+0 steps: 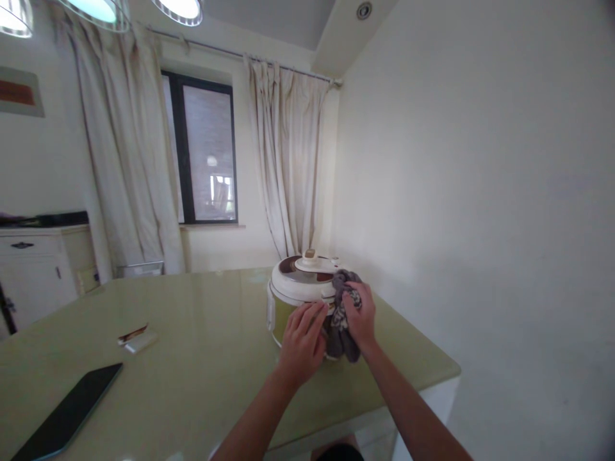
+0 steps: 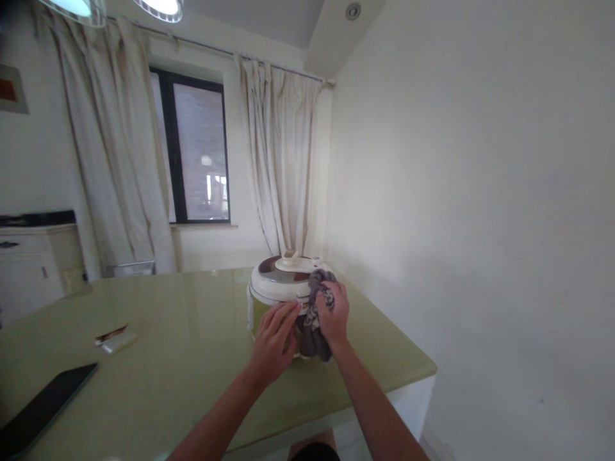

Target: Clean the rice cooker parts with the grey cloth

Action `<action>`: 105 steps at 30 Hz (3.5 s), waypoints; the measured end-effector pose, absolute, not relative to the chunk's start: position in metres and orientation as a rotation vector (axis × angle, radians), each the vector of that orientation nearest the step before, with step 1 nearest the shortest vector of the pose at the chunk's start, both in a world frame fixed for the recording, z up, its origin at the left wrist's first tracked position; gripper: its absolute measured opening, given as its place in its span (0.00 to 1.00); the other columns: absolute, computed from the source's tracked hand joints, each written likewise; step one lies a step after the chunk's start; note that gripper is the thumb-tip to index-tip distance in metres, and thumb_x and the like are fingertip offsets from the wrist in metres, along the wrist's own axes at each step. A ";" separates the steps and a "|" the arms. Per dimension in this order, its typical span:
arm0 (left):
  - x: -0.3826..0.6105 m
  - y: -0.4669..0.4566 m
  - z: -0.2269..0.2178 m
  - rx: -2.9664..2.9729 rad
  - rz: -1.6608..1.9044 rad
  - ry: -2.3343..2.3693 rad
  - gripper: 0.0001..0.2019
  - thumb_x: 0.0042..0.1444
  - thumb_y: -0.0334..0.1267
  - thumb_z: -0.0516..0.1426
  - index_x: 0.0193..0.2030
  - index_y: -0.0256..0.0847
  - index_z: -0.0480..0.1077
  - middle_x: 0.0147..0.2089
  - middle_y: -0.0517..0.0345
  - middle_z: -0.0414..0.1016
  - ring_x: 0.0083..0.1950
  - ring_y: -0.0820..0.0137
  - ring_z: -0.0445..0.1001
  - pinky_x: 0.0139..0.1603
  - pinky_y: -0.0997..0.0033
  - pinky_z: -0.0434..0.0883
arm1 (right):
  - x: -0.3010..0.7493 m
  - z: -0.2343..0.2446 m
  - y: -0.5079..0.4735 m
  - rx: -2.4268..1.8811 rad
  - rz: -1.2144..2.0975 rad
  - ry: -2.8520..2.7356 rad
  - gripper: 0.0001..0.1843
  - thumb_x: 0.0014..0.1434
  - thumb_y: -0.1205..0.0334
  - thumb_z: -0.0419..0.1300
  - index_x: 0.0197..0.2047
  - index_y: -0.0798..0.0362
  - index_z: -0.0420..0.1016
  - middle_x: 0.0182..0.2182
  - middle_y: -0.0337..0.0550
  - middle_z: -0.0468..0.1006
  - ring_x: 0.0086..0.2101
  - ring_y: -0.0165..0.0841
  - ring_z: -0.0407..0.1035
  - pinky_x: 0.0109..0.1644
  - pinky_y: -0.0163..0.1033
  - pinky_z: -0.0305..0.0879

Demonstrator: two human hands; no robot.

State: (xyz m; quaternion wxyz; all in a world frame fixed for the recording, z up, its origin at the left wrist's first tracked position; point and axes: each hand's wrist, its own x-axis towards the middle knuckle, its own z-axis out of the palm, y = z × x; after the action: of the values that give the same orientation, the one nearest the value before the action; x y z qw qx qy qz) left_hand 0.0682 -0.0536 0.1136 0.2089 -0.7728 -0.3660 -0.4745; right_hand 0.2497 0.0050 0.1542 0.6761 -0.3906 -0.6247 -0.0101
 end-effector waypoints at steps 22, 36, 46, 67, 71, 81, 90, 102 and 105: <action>0.069 -0.053 0.109 -2.056 -1.214 -1.007 0.35 0.61 0.26 0.54 0.76 0.41 0.59 0.70 0.47 0.71 0.71 0.55 0.67 0.73 0.50 0.64 | 0.221 0.266 0.047 -0.549 0.096 -2.232 0.07 0.63 0.59 0.67 0.44 0.49 0.83 0.43 0.41 0.79 0.46 0.37 0.74 0.56 0.42 0.67; 0.083 -0.057 0.115 -1.978 -1.425 -1.022 0.26 0.65 0.29 0.54 0.70 0.40 0.66 0.67 0.45 0.74 0.69 0.56 0.69 0.72 0.50 0.64 | 0.214 0.047 -0.007 -1.010 0.023 -1.191 0.16 0.71 0.51 0.54 0.55 0.51 0.72 0.47 0.51 0.70 0.49 0.44 0.69 0.57 0.54 0.67; 0.079 -0.059 0.117 -2.040 -1.330 -1.019 0.30 0.65 0.29 0.55 0.74 0.41 0.62 0.69 0.46 0.72 0.71 0.57 0.68 0.72 0.52 0.64 | 0.253 0.062 0.047 -1.017 0.517 -0.996 0.26 0.62 0.39 0.55 0.47 0.52 0.77 0.46 0.51 0.81 0.48 0.44 0.74 0.59 0.50 0.67; 0.077 -0.057 0.116 -2.054 -1.326 -1.008 0.32 0.66 0.28 0.53 0.76 0.43 0.59 0.71 0.48 0.71 0.72 0.58 0.67 0.74 0.51 0.64 | 0.215 0.094 -0.003 -0.979 0.139 -1.172 0.17 0.69 0.52 0.54 0.53 0.51 0.74 0.50 0.50 0.74 0.53 0.43 0.68 0.62 0.52 0.63; 0.076 -0.057 0.116 -2.062 -1.303 -1.015 0.33 0.64 0.28 0.53 0.76 0.43 0.60 0.71 0.48 0.71 0.72 0.57 0.67 0.73 0.51 0.65 | 0.239 0.128 0.000 -1.053 -0.042 -1.451 0.14 0.66 0.55 0.54 0.49 0.50 0.77 0.45 0.48 0.74 0.48 0.44 0.69 0.57 0.51 0.66; 0.085 -0.053 0.110 -2.010 -1.370 -1.055 0.35 0.61 0.27 0.54 0.76 0.43 0.60 0.70 0.49 0.72 0.71 0.57 0.68 0.73 0.50 0.65 | 0.249 0.244 0.024 -1.004 -0.491 -2.217 0.10 0.67 0.64 0.59 0.45 0.49 0.82 0.43 0.49 0.77 0.43 0.44 0.68 0.49 0.48 0.66; 0.087 -0.052 0.109 -1.966 -1.387 -1.066 0.31 0.62 0.27 0.54 0.73 0.42 0.63 0.66 0.47 0.75 0.68 0.55 0.70 0.70 0.49 0.67 | 0.174 0.289 0.035 -0.748 -0.703 -2.654 0.09 0.70 0.58 0.59 0.47 0.49 0.81 0.46 0.47 0.79 0.45 0.40 0.73 0.48 0.43 0.65; 0.085 -0.048 0.096 -1.902 -1.284 -1.133 0.13 0.59 0.30 0.58 0.49 0.39 0.77 0.51 0.42 0.81 0.54 0.50 0.77 0.55 0.46 0.75 | 0.108 0.260 0.007 -0.342 -0.840 -2.891 0.04 0.64 0.62 0.64 0.41 0.48 0.81 0.47 0.43 0.81 0.49 0.41 0.70 0.46 0.45 0.64; 0.080 -0.047 0.094 -1.929 -1.240 -1.115 0.09 0.58 0.30 0.59 0.45 0.40 0.77 0.46 0.45 0.81 0.49 0.52 0.78 0.52 0.50 0.76 | 0.103 0.250 0.002 -0.260 -0.877 -2.933 0.02 0.62 0.64 0.66 0.37 0.48 0.81 0.45 0.41 0.82 0.47 0.41 0.70 0.45 0.45 0.62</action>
State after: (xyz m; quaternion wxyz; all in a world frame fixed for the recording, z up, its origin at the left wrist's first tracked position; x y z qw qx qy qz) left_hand 0.0805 -0.0468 0.0940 0.2915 -0.7237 -0.4182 -0.4651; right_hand 0.1025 0.0019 0.2505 0.0346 -0.0845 -0.9541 -0.2853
